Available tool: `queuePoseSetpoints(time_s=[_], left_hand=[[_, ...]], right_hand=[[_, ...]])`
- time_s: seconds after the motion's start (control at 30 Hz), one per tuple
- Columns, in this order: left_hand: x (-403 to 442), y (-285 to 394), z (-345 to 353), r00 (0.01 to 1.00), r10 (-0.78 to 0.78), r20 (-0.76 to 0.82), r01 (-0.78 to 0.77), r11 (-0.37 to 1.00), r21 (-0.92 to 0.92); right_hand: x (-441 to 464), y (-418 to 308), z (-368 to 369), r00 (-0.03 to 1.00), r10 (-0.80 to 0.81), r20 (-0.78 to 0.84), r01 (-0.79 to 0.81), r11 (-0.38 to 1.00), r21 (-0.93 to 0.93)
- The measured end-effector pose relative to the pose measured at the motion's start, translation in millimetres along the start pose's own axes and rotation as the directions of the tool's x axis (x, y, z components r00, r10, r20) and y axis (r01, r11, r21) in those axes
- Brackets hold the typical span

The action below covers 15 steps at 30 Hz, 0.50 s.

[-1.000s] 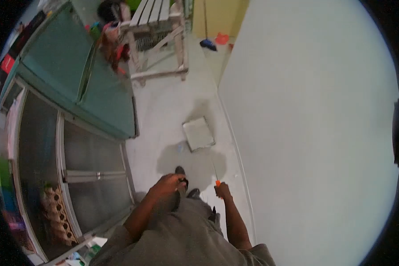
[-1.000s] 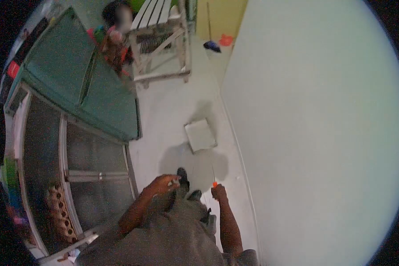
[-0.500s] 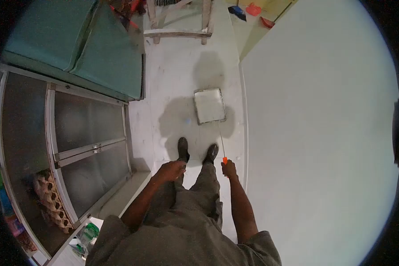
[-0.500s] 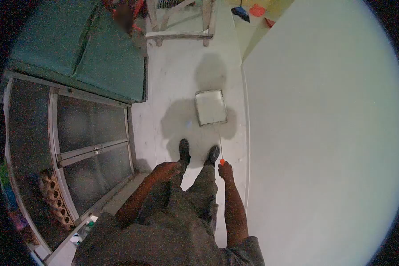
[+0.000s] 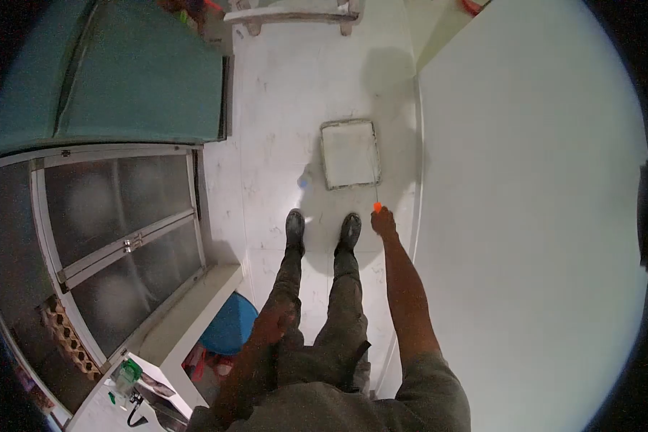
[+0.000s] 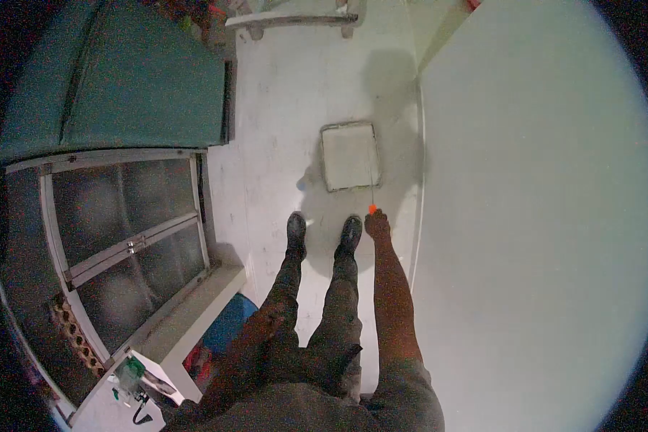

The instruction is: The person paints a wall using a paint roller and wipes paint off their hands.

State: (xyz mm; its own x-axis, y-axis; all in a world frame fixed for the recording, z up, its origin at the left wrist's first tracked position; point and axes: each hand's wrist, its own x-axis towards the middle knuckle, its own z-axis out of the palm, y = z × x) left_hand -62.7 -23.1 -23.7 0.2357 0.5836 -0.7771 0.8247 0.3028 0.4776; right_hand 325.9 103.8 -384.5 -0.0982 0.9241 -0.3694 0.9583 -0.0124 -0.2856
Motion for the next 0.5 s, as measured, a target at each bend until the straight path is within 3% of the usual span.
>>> queuePoseSetpoints(time_s=[0.1,0.2,0.23,0.3,0.33,0.43,0.5], left_hand=[[16.0,20.0,24.7,1.000,0.016,-0.026,-0.017,1.000,-0.020],[25.5,57.3,35.7,1.000,-0.018,0.021,0.021,0.994,-0.108],[27.9,64.5,42.2,0.999,-0.030,0.039,0.035,0.990,-0.137],[35.4,68.9,58.9,0.997,0.069,-0.028,-0.072,0.989,-0.127],[40.0,69.5,64.7,0.990,0.125,-0.064,-0.132,0.985,-0.115],[43.4,73.7,69.0,0.995,0.085,-0.043,-0.089,0.988,-0.124],[47.4,81.0,67.5,0.991,0.080,-0.110,-0.097,0.983,-0.158]], right_hand=[[36.6,15.4,4.1,0.921,0.390,0.022,-0.359,0.823,0.440],[48.8,33.6,12.8,0.965,0.194,-0.175,-0.136,0.946,0.294],[55.2,38.1,17.0,0.955,0.293,-0.049,-0.254,0.892,0.373],[56.4,41.2,23.1,0.958,0.287,0.018,-0.273,0.889,0.368],[58.6,44.2,25.2,0.957,0.287,0.044,-0.283,0.886,0.366],[39.9,34.5,24.0,0.896,0.429,0.118,-0.439,0.810,0.388],[22.8,32.5,35.6,0.912,0.402,0.081,-0.404,0.844,0.352]])
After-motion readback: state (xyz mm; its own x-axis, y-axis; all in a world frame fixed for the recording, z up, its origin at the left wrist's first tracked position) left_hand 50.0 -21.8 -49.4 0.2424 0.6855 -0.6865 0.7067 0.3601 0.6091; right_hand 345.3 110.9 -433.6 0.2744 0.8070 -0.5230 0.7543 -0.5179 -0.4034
